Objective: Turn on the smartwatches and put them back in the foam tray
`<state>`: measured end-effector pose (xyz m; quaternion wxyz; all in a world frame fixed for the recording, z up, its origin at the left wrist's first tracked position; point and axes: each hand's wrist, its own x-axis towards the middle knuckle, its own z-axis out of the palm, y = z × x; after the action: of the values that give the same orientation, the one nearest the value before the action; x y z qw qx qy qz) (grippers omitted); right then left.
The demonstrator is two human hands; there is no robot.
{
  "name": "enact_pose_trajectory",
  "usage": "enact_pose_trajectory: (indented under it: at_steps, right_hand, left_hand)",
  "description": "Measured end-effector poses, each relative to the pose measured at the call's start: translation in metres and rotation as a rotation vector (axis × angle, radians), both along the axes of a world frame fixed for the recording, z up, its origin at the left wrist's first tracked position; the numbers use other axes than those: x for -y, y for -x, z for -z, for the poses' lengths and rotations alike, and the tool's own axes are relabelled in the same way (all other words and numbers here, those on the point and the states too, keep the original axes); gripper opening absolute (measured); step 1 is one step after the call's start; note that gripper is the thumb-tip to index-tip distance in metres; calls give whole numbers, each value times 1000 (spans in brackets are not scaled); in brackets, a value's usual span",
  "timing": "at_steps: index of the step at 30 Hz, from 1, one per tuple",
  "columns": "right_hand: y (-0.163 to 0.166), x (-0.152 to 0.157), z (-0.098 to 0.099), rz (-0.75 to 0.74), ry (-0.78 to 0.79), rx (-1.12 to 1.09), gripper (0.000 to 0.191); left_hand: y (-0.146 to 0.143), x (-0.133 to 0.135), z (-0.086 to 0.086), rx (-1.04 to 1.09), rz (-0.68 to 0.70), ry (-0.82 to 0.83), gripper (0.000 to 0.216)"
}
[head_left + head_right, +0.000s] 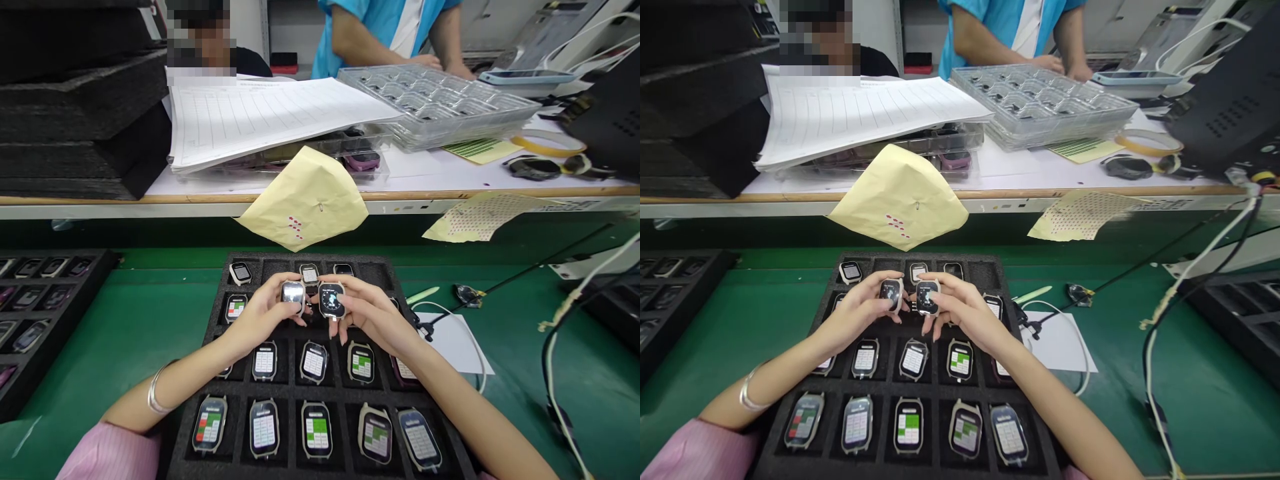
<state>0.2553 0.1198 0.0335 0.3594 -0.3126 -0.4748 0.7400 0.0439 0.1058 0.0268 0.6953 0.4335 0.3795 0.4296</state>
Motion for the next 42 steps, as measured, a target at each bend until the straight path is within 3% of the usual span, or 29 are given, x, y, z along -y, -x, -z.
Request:
enact_pose_trajectory:
  at_steps: [5,24,31,36,42]
  right_hand:
    - [0,-1,2,62,-21,31,32]
    - [-2,1,6,80,-135,51,38]
    - [0,1,2,35,-136,-58,36]
    - [-6,1,6,3,-148,-5,32]
    - [-6,3,4,5,-157,9,39]
  left_hand:
    - [1,-2,-3,80,-19,118,33]
    - [2,2,2,-2,20,-93,32]
    - [3,-1,9,-208,-78,-232,32]
    - [7,2,6,-311,4,-291,26]
    - [7,4,4,-341,11,-352,26]
